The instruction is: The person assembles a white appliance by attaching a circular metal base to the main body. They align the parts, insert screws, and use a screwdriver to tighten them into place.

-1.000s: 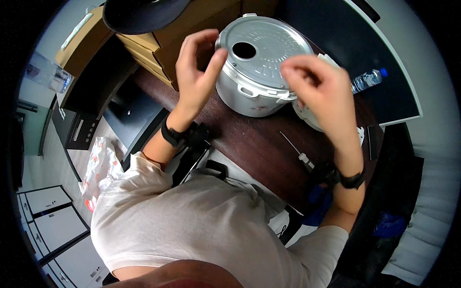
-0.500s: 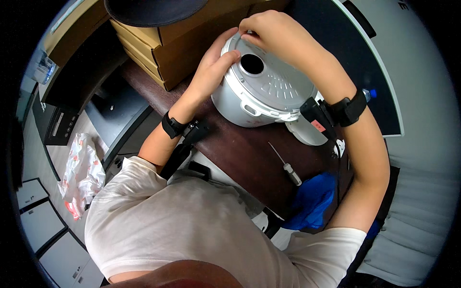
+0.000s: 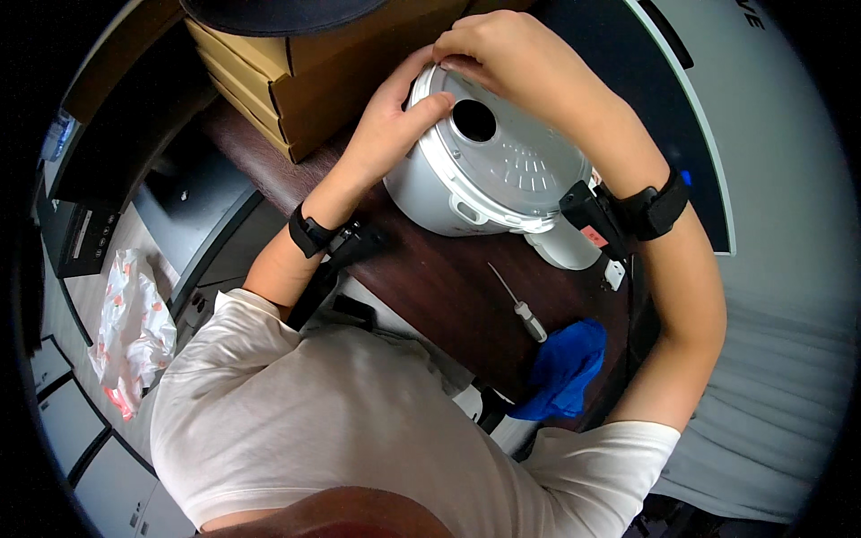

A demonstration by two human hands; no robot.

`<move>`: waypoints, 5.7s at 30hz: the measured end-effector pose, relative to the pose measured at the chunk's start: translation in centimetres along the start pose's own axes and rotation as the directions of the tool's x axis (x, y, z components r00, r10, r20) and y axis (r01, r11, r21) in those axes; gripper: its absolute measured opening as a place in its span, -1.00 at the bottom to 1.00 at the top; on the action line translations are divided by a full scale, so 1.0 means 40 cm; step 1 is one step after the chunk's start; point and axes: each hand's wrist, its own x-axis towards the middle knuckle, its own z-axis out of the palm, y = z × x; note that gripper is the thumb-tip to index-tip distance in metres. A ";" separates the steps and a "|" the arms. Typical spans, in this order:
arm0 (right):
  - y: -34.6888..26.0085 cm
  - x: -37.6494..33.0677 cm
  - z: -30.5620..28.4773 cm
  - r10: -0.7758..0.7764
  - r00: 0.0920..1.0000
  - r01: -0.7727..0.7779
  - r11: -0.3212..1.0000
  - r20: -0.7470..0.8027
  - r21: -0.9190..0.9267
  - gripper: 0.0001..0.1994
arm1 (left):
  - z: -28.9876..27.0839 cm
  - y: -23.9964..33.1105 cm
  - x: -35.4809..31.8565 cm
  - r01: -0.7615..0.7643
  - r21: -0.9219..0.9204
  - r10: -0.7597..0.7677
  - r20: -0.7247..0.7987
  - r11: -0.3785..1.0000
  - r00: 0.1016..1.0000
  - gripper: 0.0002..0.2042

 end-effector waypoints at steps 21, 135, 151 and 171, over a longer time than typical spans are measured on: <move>0.006 0.011 0.011 -0.037 0.999 0.038 0.999 0.020 -0.024 -0.83 | 0.004 -0.027 -0.001 -0.092 0.013 0.093 -0.034 0.996 0.995 -0.40; -0.033 0.021 -0.013 0.214 0.972 -0.222 0.972 0.093 0.082 -0.83 | 0.004 -0.019 -0.004 -0.075 0.027 0.077 -0.067 0.997 0.995 -0.40; -0.039 0.028 -0.020 0.151 0.975 -0.138 0.986 0.160 -0.093 -0.83 | 0.005 -0.027 -0.003 -0.097 0.070 0.101 -0.059 0.993 0.993 -0.40; -0.034 0.027 -0.013 0.147 0.979 -0.144 0.989 0.139 -0.033 -0.85 | 0.003 -0.021 -0.007 -0.068 0.063 0.073 -0.068 0.996 0.995 -0.40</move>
